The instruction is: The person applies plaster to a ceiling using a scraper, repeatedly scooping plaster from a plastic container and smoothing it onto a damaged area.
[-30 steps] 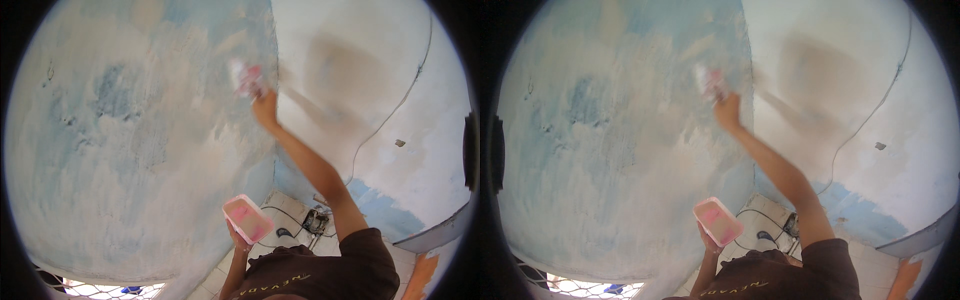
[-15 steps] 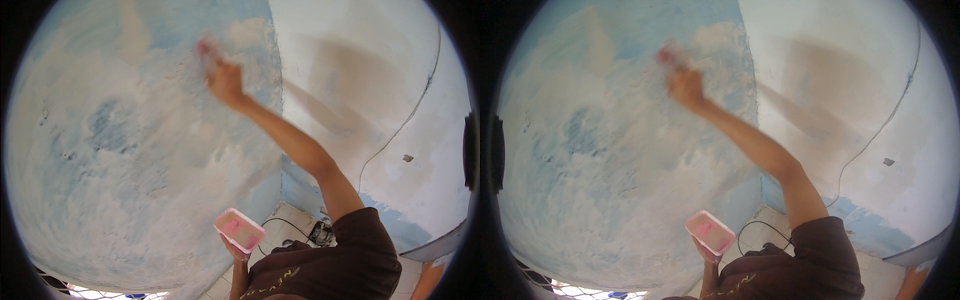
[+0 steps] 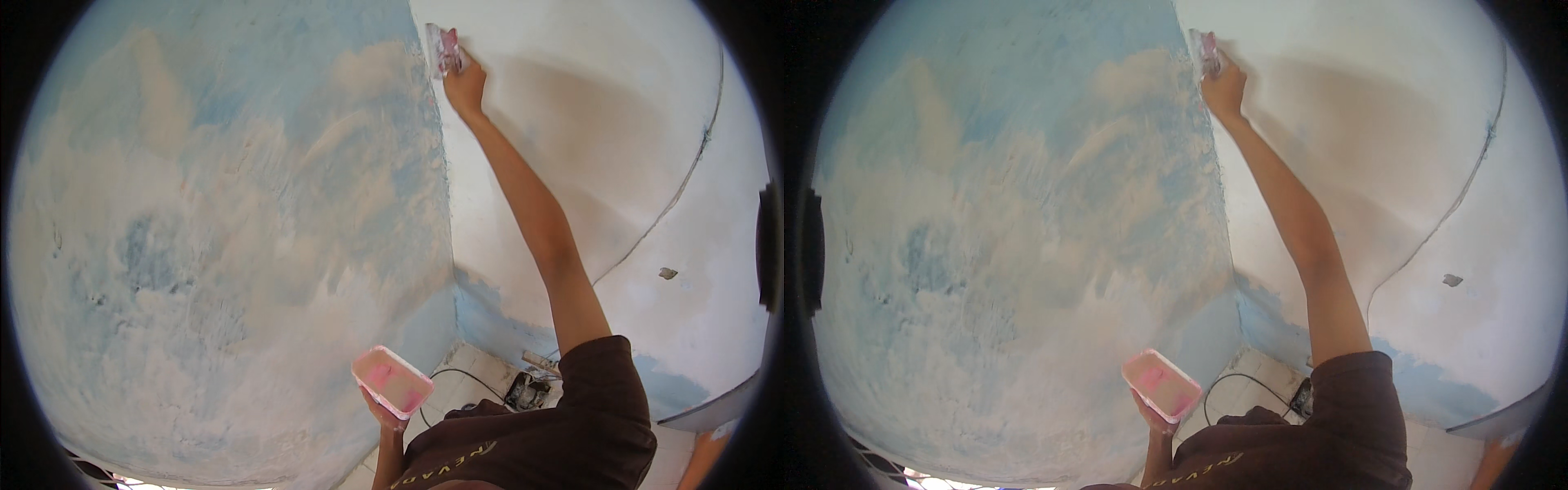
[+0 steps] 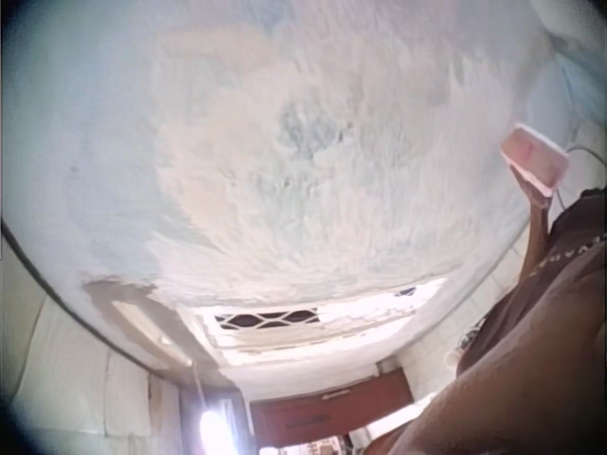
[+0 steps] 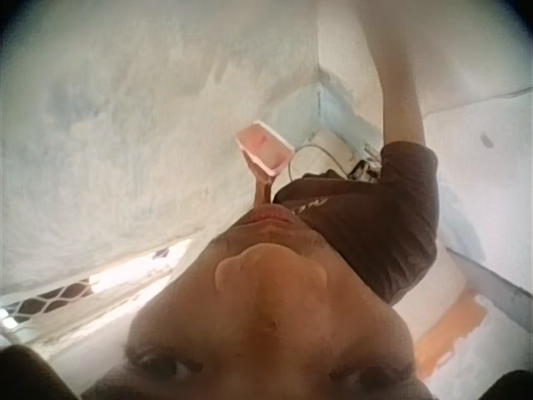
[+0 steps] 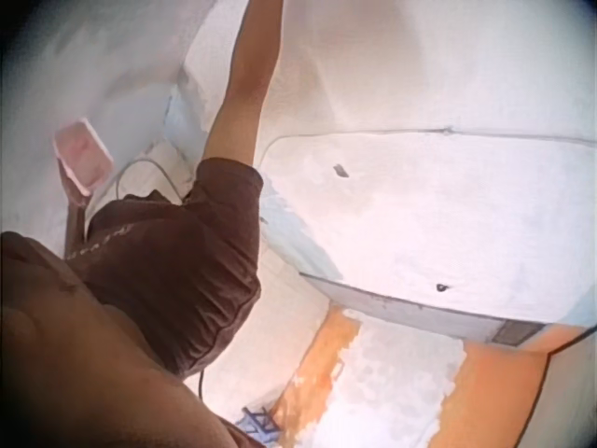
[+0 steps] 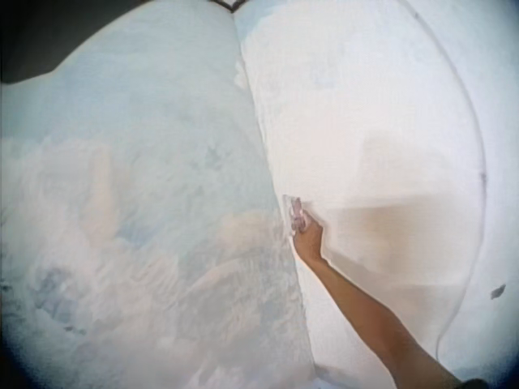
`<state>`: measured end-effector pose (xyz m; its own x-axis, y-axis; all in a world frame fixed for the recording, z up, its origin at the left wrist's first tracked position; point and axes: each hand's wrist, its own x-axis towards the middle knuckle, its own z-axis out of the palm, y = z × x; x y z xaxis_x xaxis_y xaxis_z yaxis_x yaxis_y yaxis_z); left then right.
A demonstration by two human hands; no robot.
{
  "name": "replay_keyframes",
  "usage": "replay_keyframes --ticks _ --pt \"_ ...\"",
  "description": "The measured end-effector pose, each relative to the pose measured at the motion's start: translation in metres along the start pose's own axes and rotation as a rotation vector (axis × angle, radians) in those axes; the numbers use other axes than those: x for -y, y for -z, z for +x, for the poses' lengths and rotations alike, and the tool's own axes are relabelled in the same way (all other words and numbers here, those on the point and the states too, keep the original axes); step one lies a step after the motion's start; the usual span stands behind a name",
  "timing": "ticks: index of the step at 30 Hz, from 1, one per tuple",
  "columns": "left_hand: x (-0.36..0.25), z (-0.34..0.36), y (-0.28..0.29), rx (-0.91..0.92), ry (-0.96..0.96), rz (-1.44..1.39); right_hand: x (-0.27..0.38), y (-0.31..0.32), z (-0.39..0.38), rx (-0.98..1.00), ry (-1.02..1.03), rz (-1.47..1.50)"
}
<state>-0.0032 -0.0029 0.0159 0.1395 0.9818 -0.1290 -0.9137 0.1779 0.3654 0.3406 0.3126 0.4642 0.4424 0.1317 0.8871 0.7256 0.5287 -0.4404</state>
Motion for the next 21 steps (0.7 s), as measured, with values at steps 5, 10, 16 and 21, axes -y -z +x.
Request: replay_keyframes --ticks 5,10,16,21 --pt "0.009 0.011 -0.002 -0.015 -0.032 0.034 -0.041 -0.046 0.048 0.071 0.149 0.005" --pt "0.018 0.017 -0.006 -0.044 -0.112 0.043 0.013 -0.104 -0.006 0.036 0.421 -0.116" --pt "0.043 0.037 -0.025 -0.022 -0.01 -0.016 0.107 -0.023 -0.081 0.413 0.461 0.373" --pt "0.06 0.041 -0.046 -0.028 -0.082 0.032 0.015 -0.019 -0.005 0.065 0.274 0.226"
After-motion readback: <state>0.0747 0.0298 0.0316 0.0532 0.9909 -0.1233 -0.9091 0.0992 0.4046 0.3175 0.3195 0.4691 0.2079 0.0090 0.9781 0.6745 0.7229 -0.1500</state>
